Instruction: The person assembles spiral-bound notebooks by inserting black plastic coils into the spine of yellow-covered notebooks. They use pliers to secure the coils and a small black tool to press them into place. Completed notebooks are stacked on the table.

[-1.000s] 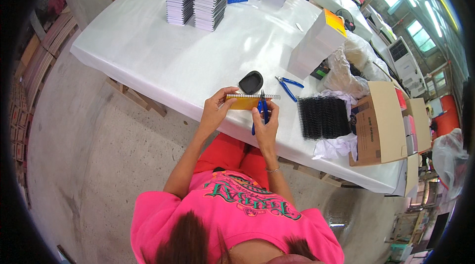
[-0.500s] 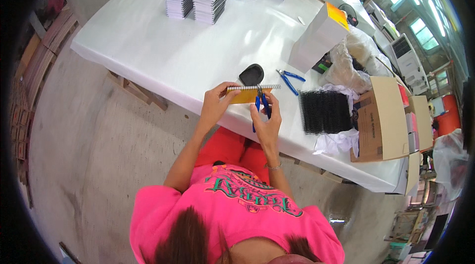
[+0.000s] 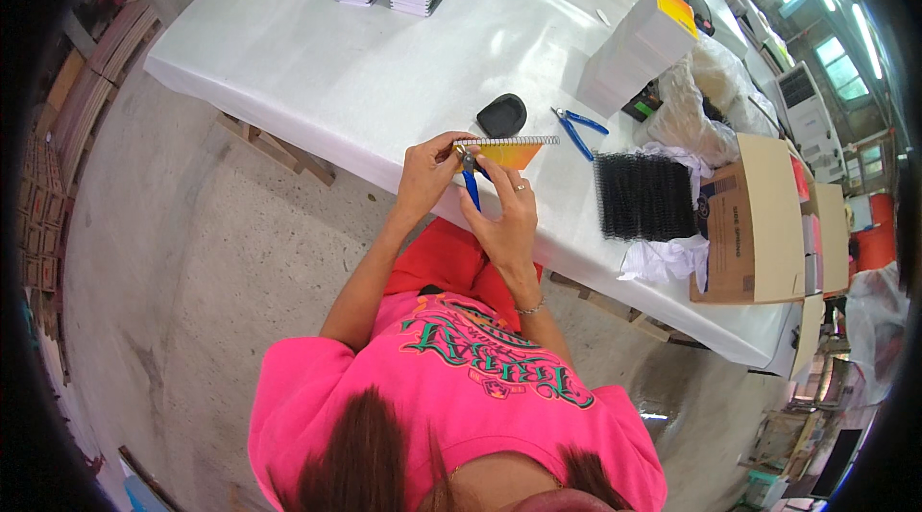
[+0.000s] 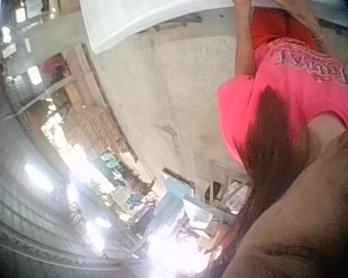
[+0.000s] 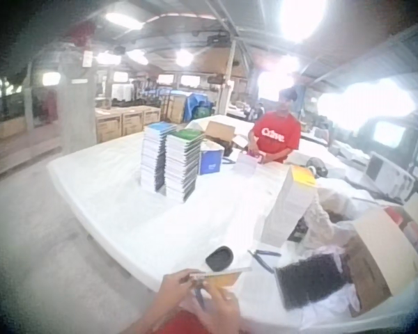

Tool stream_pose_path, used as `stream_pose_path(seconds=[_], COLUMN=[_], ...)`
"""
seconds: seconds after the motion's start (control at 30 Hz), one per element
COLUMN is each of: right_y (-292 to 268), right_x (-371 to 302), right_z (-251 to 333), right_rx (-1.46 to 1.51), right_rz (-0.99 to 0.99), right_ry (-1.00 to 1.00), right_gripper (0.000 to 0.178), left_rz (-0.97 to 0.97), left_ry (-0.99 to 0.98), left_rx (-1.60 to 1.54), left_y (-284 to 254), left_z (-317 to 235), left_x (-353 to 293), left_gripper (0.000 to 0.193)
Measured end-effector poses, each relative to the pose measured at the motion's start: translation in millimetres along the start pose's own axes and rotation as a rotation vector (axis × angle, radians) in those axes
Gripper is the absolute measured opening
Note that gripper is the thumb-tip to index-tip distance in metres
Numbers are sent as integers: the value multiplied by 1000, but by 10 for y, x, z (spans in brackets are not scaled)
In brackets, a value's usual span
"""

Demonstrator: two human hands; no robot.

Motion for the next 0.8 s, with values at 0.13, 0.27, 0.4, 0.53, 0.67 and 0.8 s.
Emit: stream_pose_path(seconds=[0.13, 0.27, 0.4, 0.53, 0.67, 0.8], right_y=[55, 84, 75, 81, 89, 117], right_x=[-42, -65, -43, -60, -76, -94], right_z=[-41, -40, 4, 30, 59, 5], right_rx=[-35, 30, 62, 20, -7, 66], right_rz=[-1, -9, -14, -10, 6, -5], right_ry=[2, 19, 18, 38, 69, 21], right_gripper=[48, 46, 42, 41, 41, 39], left_rz=[-14, -19, -17, -31, -27, -26], left_ry=[-18, 19, 33, 27, 10, 26], left_rx=[37, 30, 20, 36, 67, 132], left_y=[10, 12, 31, 15, 3, 14], left_z=[-18, -21, -75, -30, -19, 3], left_x=[-17, -32, -47, -54, -66, -64], left_gripper=[23, 23, 24, 24, 25, 25])
Point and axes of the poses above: each hand's wrist, its own x-axis towards the middle knuckle, its own y-axis out of the palm, z = x × y, the point moved 4 cm from there along x, towards the middle knuckle, and after that the axes turned 10 degrees about z, right-handed, at the moved point
